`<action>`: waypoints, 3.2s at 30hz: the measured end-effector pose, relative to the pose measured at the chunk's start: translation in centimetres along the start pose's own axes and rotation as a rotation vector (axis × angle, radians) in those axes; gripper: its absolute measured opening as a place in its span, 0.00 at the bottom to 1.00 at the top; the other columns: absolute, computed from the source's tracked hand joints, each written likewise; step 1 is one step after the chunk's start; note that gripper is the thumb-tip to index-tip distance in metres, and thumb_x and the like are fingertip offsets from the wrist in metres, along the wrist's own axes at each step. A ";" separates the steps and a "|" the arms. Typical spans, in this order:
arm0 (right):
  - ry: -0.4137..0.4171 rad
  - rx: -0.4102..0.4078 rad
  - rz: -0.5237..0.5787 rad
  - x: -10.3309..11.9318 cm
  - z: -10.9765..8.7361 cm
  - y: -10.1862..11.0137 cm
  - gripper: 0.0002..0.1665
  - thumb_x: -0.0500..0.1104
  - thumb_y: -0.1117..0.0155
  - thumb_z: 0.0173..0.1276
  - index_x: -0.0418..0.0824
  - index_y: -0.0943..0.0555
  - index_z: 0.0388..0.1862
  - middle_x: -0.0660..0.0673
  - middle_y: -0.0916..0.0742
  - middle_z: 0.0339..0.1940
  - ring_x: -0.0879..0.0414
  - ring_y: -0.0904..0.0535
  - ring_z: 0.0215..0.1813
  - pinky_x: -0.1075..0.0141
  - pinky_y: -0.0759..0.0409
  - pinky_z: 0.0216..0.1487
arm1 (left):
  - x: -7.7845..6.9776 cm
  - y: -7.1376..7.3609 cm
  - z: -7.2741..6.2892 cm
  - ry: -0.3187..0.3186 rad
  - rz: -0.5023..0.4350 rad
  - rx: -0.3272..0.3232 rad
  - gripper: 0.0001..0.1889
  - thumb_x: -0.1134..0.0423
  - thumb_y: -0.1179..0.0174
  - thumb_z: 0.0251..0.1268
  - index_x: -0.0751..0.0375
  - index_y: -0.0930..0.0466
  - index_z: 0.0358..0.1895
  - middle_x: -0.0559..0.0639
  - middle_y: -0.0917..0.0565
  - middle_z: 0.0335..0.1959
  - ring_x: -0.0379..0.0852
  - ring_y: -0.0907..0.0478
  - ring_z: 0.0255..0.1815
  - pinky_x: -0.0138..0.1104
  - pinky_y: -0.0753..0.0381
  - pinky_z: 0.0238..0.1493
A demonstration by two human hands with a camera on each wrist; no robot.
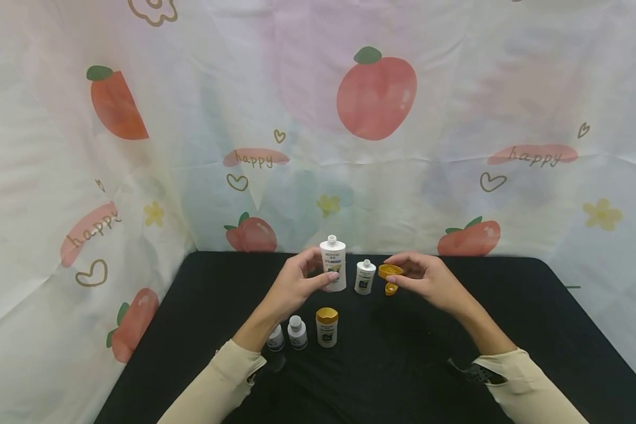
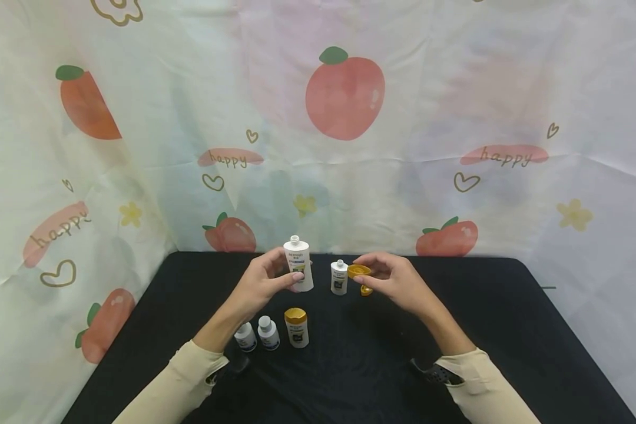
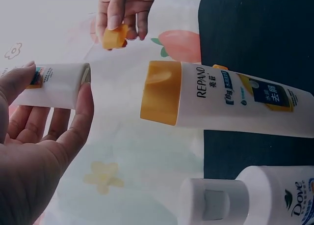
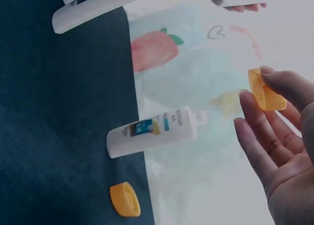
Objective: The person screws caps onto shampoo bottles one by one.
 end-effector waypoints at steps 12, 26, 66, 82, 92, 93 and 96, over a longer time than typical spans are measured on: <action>0.004 0.015 0.099 2.0 0.8 -0.3 0.20 0.38 0.28 0.68 0.41 0.19 0.57 0.42 0.14 0.50 0.54 0.13 0.47 0.64 0.15 0.44 | -0.1 -0.1 -0.6 -0.024 -0.023 -0.019 0.21 0.65 0.32 0.68 0.60 0.24 0.62 0.60 0.17 0.52 0.55 0.19 0.56 0.42 0.13 0.44; 0.024 0.031 0.186 3.9 1.9 -0.9 0.20 0.36 0.32 0.70 0.43 0.19 0.61 0.41 0.17 0.53 0.51 0.14 0.49 0.60 0.14 0.42 | 0.2 -0.1 -1.1 -0.015 -0.062 -0.061 0.18 0.64 0.31 0.66 0.61 0.20 0.58 0.58 0.16 0.51 0.52 0.18 0.53 0.41 0.13 0.45; 0.139 0.101 0.239 8.5 4.8 -1.0 0.20 0.34 0.35 0.72 0.39 0.22 0.62 0.39 0.14 0.53 0.45 0.14 0.53 0.61 0.16 0.54 | 0.7 -0.4 -0.9 0.011 -0.064 -0.068 0.20 0.62 0.31 0.67 0.57 0.21 0.60 0.56 0.15 0.52 0.49 0.18 0.50 0.48 0.15 0.49; 0.168 0.070 0.153 9.8 5.7 -0.8 0.19 0.35 0.34 0.72 0.40 0.20 0.61 0.42 0.15 0.54 0.52 0.16 0.55 0.64 0.16 0.53 | 0.7 -1.1 -0.4 -0.001 -0.057 -0.049 0.19 0.63 0.31 0.67 0.58 0.21 0.60 0.57 0.15 0.52 0.49 0.18 0.50 0.39 0.15 0.46; 0.173 0.099 0.157 10.1 6.0 -1.2 0.19 0.35 0.33 0.71 0.41 0.18 0.60 0.43 0.14 0.52 0.51 0.15 0.51 0.63 0.15 0.51 | 0.6 -1.3 -0.3 -0.023 -0.040 -0.046 0.18 0.63 0.31 0.67 0.58 0.21 0.58 0.56 0.14 0.51 0.49 0.18 0.49 0.39 0.15 0.45; 0.177 0.100 0.154 10.2 6.1 -1.2 0.19 0.35 0.32 0.71 0.42 0.17 0.60 0.44 0.14 0.52 0.51 0.15 0.51 0.63 0.15 0.51 | 0.5 -1.3 -0.3 -0.027 -0.037 -0.047 0.18 0.63 0.31 0.67 0.58 0.21 0.58 0.55 0.14 0.51 0.49 0.18 0.49 0.39 0.14 0.45; 0.190 0.105 0.132 10.5 6.2 -1.4 0.19 0.36 0.31 0.70 0.44 0.16 0.59 0.46 0.13 0.52 0.51 0.15 0.52 0.62 0.16 0.52 | 0.4 -1.4 -0.2 -0.037 -0.030 -0.047 0.18 0.62 0.31 0.67 0.58 0.21 0.58 0.55 0.14 0.50 0.48 0.18 0.49 0.39 0.14 0.45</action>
Point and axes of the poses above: each hand's wrist, its own z-axis towards the middle knuckle, its own y-axis out of the back of the hand, x = y × z, the point moved 9 cm from there along z, towards the middle knuckle
